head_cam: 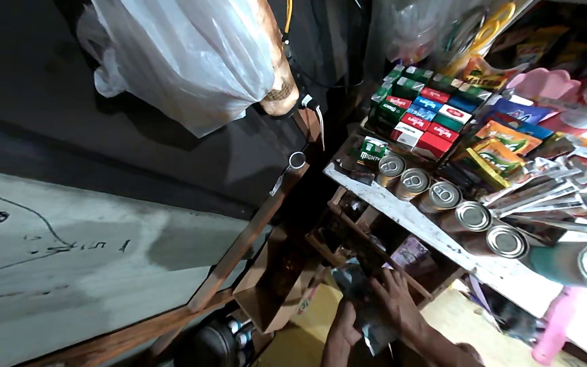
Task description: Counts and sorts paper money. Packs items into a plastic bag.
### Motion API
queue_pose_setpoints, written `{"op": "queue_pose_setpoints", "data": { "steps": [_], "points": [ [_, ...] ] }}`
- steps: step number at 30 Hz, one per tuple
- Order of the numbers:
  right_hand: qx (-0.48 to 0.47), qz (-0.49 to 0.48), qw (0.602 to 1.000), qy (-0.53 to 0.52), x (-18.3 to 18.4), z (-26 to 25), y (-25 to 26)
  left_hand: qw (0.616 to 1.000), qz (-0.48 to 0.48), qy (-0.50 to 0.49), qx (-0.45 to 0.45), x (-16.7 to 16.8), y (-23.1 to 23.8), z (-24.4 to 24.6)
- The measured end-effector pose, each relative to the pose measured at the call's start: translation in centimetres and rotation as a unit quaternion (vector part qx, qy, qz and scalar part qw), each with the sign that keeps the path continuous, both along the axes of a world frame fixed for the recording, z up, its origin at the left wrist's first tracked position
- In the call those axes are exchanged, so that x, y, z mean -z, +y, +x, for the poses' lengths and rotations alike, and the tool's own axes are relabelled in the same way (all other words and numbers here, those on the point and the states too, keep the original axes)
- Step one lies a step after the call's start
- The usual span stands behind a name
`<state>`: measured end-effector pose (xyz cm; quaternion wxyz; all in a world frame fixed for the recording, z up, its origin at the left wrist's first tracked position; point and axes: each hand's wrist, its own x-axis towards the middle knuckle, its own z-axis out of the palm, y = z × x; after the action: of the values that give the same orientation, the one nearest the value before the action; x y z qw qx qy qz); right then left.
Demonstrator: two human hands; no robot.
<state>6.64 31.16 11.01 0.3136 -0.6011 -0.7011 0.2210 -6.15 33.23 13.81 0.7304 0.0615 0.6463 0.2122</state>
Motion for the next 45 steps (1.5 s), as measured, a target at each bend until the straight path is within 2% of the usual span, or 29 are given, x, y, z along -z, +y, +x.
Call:
{"op": "queue_pose_setpoints", "data": {
  "steps": [2,5,9,12,14,16,21,23,25,28,31,33,36,39,42,45],
  "points": [
    [-0.005,-0.025,1.000,-0.012,0.3,-0.3,-1.4,0.997,-0.001,-0.015,-0.071,0.6,0.4,0.1],
    [-0.042,-0.104,0.994,0.010,0.1,0.4,-2.5,0.995,0.012,-0.018,-0.099,1.4,0.3,-0.1],
    [-0.018,-0.221,0.967,0.128,0.4,3.0,1.8,0.981,0.073,-0.052,-0.171,3.4,0.4,-1.2],
    [0.027,-0.383,0.921,0.066,1.0,4.0,8.0,0.982,0.107,-0.019,-0.152,3.9,0.5,-1.7],
    [0.004,-0.481,0.877,-0.005,2.2,4.0,11.0,0.982,0.125,-0.005,-0.142,4.3,0.3,-2.2],
    [-0.032,-0.530,0.846,-0.045,3.8,3.9,12.2,0.978,0.139,-0.032,-0.153,4.8,-0.1,-2.9],
    [-0.018,-0.542,0.836,-0.084,7.5,3.7,12.4,0.976,0.154,-0.036,-0.149,4.7,-1.2,-3.9],
    [-0.011,-0.546,0.829,-0.118,6.8,3.5,12.3,0.978,0.150,-0.017,-0.147,5.2,-1.6,-4.2],
    [0.003,-0.526,0.839,-0.138,5.4,3.5,12.2,0.981,0.142,0.035,-0.130,5.4,-1.4,-4.2],
    [0.015,-0.491,0.861,-0.127,2.2,4.1,11.5,0.974,0.182,0.129,-0.046,3.4,-0.8,-2.7],
    [0.063,-0.474,0.878,-0.019,-0.9,5.1,9.3,0.935,0.308,0.162,0.066,2.8,-0.5,-1.4],
    [0.082,-0.460,0.880,0.082,-2.3,5.6,7.4,0.914,0.351,0.175,0.107,2.4,0.0,-0.2],
    [0.078,-0.423,0.874,0.228,-2.1,5.5,4.5,0.915,0.327,0.175,0.162,1.9,0.2,1.0],
    [0.109,-0.393,0.824,0.392,-1.6,4.3,2.8,0.916,0.279,0.178,0.227,2.6,-0.2,1.2],
    [0.125,-0.387,0.791,0.456,-1.9,4.1,2.2,0.943,0.248,0.131,0.181,2.9,-0.7,1.2],
    [0.103,-0.401,0.787,0.458,-1.8,4.3,1.6,0.987,0.154,0.035,0.029,2.4,-0.5,2.1]
  ]
}}
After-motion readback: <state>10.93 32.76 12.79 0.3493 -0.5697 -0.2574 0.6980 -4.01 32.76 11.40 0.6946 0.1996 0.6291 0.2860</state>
